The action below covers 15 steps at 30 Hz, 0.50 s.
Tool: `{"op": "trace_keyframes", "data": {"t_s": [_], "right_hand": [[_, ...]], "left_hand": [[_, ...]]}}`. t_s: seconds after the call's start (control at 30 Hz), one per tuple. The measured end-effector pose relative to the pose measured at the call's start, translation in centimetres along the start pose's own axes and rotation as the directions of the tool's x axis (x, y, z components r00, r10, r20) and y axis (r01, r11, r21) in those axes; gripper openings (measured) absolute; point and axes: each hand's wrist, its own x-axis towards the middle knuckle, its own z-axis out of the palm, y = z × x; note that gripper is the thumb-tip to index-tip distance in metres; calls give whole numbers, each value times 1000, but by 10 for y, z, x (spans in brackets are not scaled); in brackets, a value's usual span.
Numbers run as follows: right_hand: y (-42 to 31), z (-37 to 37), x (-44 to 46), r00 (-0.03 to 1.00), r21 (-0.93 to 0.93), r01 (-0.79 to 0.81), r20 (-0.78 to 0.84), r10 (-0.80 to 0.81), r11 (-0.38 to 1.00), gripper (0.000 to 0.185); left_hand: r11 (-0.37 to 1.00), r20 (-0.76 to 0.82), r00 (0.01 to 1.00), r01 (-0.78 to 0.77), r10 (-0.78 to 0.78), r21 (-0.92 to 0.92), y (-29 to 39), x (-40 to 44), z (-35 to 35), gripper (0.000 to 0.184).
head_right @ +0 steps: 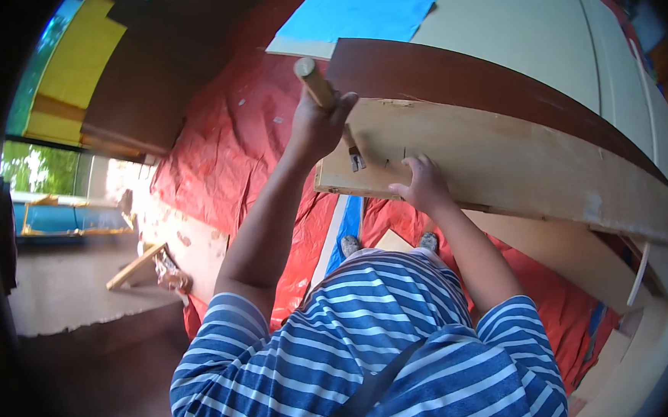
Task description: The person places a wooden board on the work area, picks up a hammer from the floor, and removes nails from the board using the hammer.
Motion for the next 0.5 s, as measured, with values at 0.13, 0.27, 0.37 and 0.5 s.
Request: {"op": "trace_keyframes", "data": {"t_s": [0.13, 0.27, 0.37, 0.5], "right_hand": [[7, 8, -14, 947, -143, 274, -131, -292, 951, 60], [-3, 5, -20, 980, 169, 141, 119, -162, 975, 68], [-50, -4, -20, 744, 589, -602, 659, 112, 539, 65], [-57, 35, -20, 416, 409, -908, 906, -77, -88, 54]], "left_hand": [[985, -332, 928, 154, -172, -78, 2, -22, -24, 32], [981, -386, 902, 161, -192, -110, -14, -71, -56, 24], [949, -464, 845, 146, -266, -279, 20, -117, -53, 22], [867, -399, 876, 40, -270, -497, 51, -169, -34, 20]]}}
